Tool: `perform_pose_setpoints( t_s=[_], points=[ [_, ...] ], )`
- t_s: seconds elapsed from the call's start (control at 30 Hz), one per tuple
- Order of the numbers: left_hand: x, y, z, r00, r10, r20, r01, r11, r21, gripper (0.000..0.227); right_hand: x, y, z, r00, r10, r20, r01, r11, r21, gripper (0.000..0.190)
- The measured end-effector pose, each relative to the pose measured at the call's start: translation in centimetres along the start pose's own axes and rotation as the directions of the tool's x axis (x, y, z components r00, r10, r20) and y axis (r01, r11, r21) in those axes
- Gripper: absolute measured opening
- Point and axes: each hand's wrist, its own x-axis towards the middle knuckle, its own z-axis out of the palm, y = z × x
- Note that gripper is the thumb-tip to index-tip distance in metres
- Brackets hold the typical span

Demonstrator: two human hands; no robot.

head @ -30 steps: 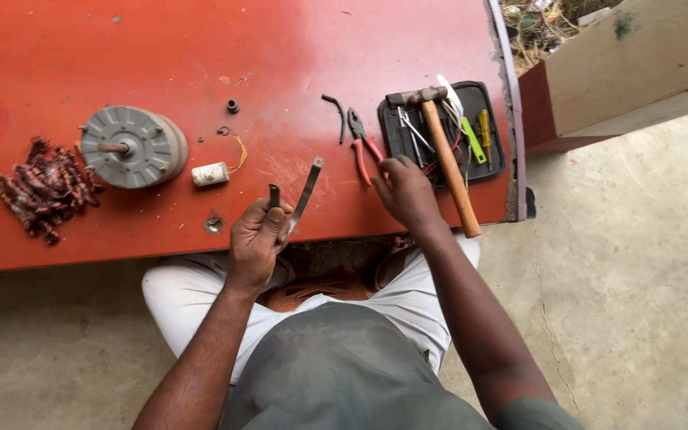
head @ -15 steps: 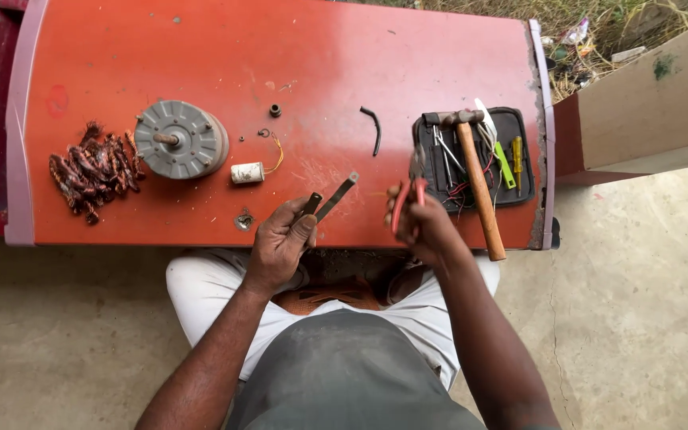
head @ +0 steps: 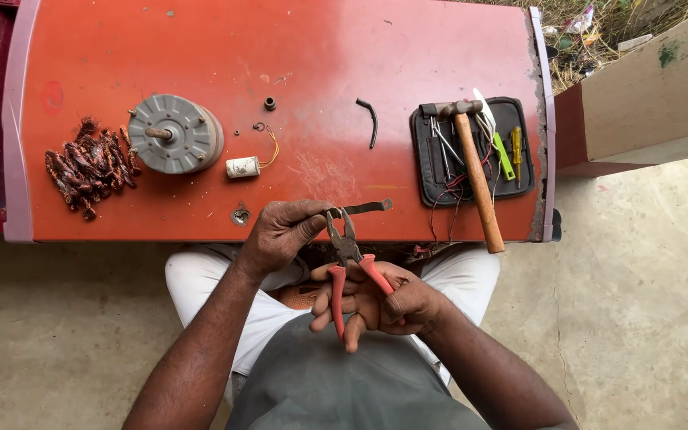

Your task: The recorder disassembles and repairs a small electric fan motor using pliers and a hammer.

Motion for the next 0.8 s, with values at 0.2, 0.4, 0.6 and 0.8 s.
perform_pose_setpoints(
  t_s=[0.2,0.4,0.6,0.8],
  points=[
    [0.1,0.2,0.0,0.998,0.055,0.025,-0.052,0.995,-0.087,0.022,0.0,1.0,-0.1,0.999,-0.045,-0.008,0.045,0.996,0.076,0.086],
    [0.3,-0.9,-0.1,0.998,0.046,0.032,-0.042,0.992,-0.119,0.021,0.0,1.1,-0.9,0.999,-0.043,-0.028,0.046,0.987,0.154,0.074],
    [1.8,-4.3,-1.0,0.998,-0.058,0.019,0.060,0.994,-0.091,0.022,0.2,0.5,-3.5,0.998,-0.032,-0.052,0.039,0.987,0.154,0.079],
    [5.2,-7.1,-1.7,0.999,0.003,0.049,0.005,0.988,-0.154,0.020,1.7,-1.4,-6.1,0.992,0.000,-0.123,0.017,0.991,0.131,0.087]
  ],
)
